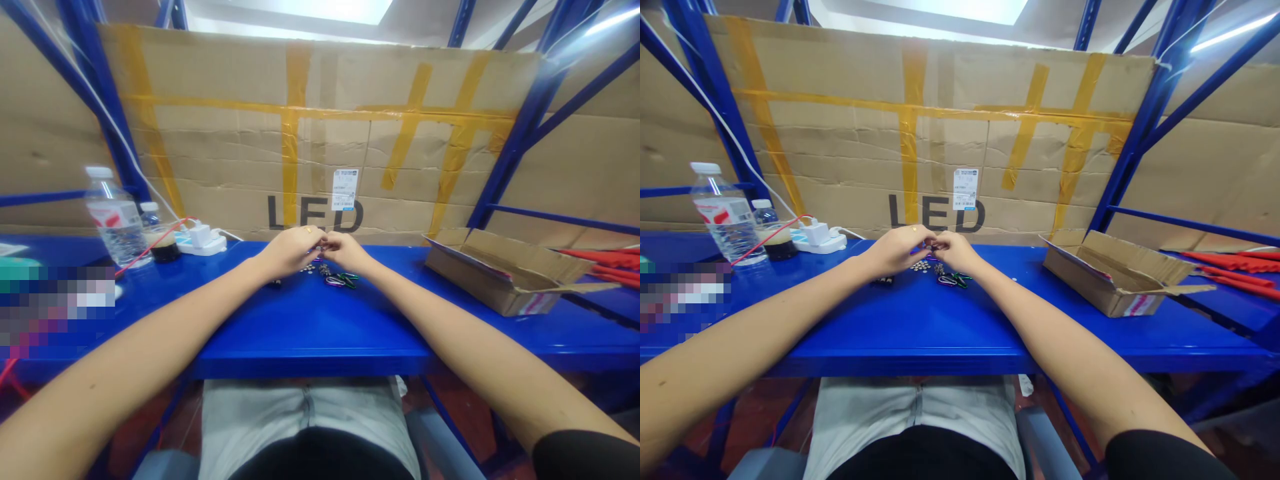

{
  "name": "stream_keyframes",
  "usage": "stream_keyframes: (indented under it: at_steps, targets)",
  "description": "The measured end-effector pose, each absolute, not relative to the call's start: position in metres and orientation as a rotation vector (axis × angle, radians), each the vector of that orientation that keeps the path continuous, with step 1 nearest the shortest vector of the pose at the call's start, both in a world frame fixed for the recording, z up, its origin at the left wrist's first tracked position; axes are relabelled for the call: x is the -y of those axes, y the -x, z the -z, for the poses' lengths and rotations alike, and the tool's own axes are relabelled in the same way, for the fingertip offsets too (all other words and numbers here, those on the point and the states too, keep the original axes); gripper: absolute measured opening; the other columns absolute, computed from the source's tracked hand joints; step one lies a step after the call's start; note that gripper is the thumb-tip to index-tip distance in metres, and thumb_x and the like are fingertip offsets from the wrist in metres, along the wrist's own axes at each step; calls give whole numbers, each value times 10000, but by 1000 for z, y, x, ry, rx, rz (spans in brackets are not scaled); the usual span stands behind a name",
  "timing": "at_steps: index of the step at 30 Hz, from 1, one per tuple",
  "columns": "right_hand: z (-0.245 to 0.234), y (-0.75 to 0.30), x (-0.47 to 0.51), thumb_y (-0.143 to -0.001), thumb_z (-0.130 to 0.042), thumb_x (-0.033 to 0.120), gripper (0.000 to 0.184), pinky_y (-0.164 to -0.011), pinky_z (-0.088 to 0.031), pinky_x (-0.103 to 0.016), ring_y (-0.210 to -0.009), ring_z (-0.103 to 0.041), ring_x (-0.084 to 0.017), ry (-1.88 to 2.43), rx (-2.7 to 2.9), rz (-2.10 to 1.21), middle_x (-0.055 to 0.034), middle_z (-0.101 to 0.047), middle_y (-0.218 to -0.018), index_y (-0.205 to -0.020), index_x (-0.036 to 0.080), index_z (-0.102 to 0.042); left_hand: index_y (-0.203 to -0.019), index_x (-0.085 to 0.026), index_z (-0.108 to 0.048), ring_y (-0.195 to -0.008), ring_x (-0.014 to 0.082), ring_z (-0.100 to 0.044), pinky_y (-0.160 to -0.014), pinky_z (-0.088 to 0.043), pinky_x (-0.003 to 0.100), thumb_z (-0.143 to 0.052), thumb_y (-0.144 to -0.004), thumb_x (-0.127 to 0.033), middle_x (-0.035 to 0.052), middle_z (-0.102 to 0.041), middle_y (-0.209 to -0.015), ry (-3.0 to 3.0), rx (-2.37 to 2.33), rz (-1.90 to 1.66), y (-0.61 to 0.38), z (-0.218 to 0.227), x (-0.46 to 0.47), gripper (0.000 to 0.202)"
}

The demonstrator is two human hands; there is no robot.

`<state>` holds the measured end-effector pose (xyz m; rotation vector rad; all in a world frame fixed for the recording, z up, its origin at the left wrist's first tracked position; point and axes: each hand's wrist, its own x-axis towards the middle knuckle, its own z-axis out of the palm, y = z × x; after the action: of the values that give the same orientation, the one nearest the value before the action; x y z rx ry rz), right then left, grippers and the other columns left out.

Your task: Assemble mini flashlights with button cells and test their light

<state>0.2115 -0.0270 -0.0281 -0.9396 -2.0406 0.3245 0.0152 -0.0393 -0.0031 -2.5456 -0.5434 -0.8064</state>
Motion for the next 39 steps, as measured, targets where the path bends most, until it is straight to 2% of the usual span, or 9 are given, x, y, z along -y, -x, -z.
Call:
stream_keyframes:
  at_steps: [10, 19, 31, 39]
  targets:
    - [25, -211, 31, -734, -617, 127, 174, -766, -473, -308, -797, -598, -165, 839, 2014, -426, -23, -622, -820, -862, 156, -732, -1034, -128, -576, -840, 191, -618, -745, -501, 321, -444, -965, -203, 105, -648, -922, 2475, 449, 872, -17, 4, 37, 167]
    - [26, -214, 29, -751, -631, 138, 202, -806, -470, -330, -826, -592, -169, 821, 2012, -322, -37, -621, -847, -905, 163, -758, -1060, -119, -572, -894, 199, -629, -779, -521, 335, -438, -980, -201, 115, -657, -951, 2453, 386, 892, -17, 5, 36, 177]
    - [29, -215, 21, -757, -634, 121, 202, -766, -468, -321, -816, -588, -165, 748, 2003, -245, -40, -614, -861, -908, 165, -760, -1081, -114, -576, -882, 196, -634, -748, -546, 327, -475, -960, -176, 110, -659, -938, 2411, 255, 979, -17, 6, 32, 169]
    - [27, -216, 25, -773, -636, 141, 136, -744, -471, -314, -799, -592, -157, 729, 1989, -238, -34, -614, -856, -852, 173, -742, -950, -155, -626, -918, 193, -620, -774, -535, 325, -530, -929, -235, 102, -642, -971, 2438, 299, 1014, -14, 5, 34, 127]
